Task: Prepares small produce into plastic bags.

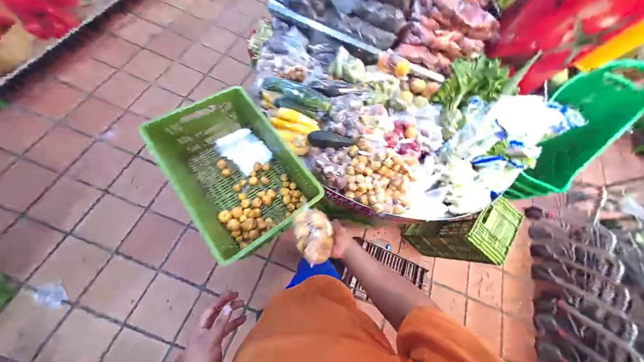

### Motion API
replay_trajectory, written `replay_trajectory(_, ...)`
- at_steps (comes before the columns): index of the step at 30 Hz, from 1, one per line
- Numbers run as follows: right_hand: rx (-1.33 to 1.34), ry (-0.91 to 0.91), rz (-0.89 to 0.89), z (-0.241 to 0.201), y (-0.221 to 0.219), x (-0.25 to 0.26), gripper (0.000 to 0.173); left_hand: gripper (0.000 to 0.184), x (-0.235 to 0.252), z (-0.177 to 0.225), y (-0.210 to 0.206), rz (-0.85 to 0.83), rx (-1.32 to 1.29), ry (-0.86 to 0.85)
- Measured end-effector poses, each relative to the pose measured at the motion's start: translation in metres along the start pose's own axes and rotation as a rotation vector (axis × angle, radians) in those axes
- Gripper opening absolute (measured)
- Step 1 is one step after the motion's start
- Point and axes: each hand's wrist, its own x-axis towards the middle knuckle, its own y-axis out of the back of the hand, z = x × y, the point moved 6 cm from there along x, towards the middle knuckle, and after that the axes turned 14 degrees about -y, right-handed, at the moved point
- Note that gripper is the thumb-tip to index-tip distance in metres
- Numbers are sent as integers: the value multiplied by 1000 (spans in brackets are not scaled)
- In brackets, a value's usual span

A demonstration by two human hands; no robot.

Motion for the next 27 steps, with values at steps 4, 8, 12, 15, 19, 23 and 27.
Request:
replay_trajectory(4,-102,392,376,-107,138,-39,88,40,59,-4,-70,-77,135,119)
replay_trajectory(8,-850,262,741,-214,228,-68,100,42,113,24,-141,-284,234,93)
replay_trajectory(12,-1210,32,685,-274,261,-81,80,43,151,42,-174,-367,288,39)
replay_trajectory(15,-1257,-106,574,-290,288,-68,68,42,170,44,-180,-352,313,49)
replay_trajectory(19,-1323,-46,596,-301,323,-64,71,40,188,33,-181,-350,363,107)
replay_trajectory(23,-1321,78,755,-277,318,-73,79,42,189,23,-144,-238,386,182)
replay_trajectory(27,-1280,461,1116,-248,262,-90,50,37,199,0,-106,-28,329,253)
